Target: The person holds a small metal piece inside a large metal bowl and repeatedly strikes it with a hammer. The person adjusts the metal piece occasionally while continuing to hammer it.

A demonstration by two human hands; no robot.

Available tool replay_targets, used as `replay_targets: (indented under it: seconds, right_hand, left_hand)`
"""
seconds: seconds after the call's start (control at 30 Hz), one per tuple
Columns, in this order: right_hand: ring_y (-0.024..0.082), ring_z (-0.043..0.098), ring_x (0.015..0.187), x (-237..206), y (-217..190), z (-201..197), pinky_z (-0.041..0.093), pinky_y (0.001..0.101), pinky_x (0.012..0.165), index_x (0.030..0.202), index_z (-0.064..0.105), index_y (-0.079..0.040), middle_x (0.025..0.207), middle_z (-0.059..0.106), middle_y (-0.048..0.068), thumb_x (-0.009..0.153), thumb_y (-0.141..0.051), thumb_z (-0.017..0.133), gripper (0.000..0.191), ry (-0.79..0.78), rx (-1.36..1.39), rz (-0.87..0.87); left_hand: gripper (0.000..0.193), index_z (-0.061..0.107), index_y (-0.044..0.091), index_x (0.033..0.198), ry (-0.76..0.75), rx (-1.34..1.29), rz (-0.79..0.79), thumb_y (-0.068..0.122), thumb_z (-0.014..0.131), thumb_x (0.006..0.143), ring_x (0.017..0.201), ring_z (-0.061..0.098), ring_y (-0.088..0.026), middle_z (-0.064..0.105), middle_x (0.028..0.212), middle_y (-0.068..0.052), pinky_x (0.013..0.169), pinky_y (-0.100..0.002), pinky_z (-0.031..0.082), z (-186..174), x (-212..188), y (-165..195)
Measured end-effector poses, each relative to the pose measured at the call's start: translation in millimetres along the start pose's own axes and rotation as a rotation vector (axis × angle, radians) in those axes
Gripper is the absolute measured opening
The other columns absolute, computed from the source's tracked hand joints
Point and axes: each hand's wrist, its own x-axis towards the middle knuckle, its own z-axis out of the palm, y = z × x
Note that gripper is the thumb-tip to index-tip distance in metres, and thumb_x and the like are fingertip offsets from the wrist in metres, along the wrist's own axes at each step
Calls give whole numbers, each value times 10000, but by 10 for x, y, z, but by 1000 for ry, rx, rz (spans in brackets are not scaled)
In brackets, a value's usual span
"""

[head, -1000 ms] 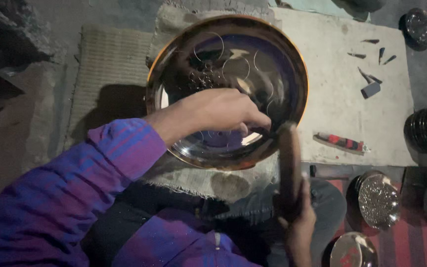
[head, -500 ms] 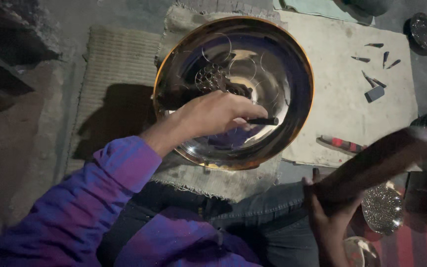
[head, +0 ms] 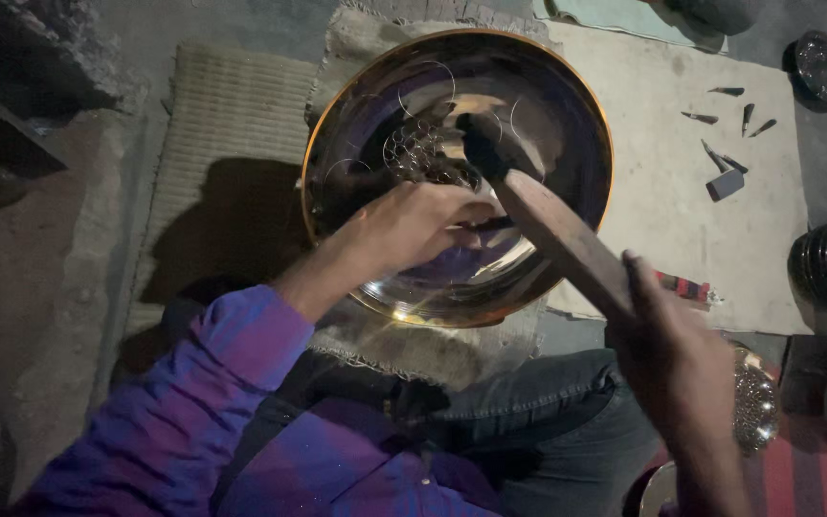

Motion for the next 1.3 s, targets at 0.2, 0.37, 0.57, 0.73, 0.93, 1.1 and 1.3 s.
replay_targets:
  seconds: [0.2,0.37,0.57,0.73,0.93,1.1,1.3]
  right_hand:
    - [347,709,1162,181,-196,-107,554,415,950,1459,506,-59,1306,684,217,916,-127,726,590,12,128,-88]
    - [260,755,1008,392,-359,-296,591,370,888,1519,558,-224,1129,759,134,965,-215,762,591,-352,-353,220]
    - [269,749,997,466,-452,-345,591,401,832,1544,489,-283,1074,759,66,974,-238,732,621,-451,-633,131]
    - [271,739,937,458,-418,-344,591,407,773,1557,440,-293,1103,728,84,928,-238,700,683,-297,-370,-17]
    - [299,743,876,469,-433,-426,591,420,708,1588,438,-291,1048,733,98,909,-266,681,722,-292,-436,20]
    - [339,744,837,442,-371,-381,582,457,687,1563,478,-284,1044,748,134,918,-299,693,681,-265,-501,88]
    - [281,749,844,487,-259,-228,586,417,688,1549,481,-276,1037,742,116,970,-322,669,610,-306,-511,77]
  left_hand:
    - [377,620,140,1366,32,248,19,263,664,1013,897,742,-210,732,1043,-90,805,-321,644,92,-49,-88]
    - [391,635,98,1318,281,81,183,255,704,967,1013,749,-249,735,1150,-103,881,-368,619,86,-227,-104]
    - [350,629,119,1311,308,28,205,221,692,982,1035,756,-275,739,1160,-99,889,-385,610,143,-243,-109]
    - [356,600,122,1318,389,-18,227,220,706,993,1006,761,-265,738,1137,-107,833,-370,625,207,-286,-123]
    - [300,600,153,1304,357,-89,125,247,652,1024,876,773,-195,735,1034,-91,736,-313,662,288,-258,-182]
    - [296,585,167,1288,392,-50,201,298,678,1040,923,784,-184,762,1046,-68,769,-331,663,252,-221,-181]
    - [452,545,174,1430,325,-19,194,249,680,1005,1082,754,-264,734,1217,-114,900,-374,636,137,-252,-64]
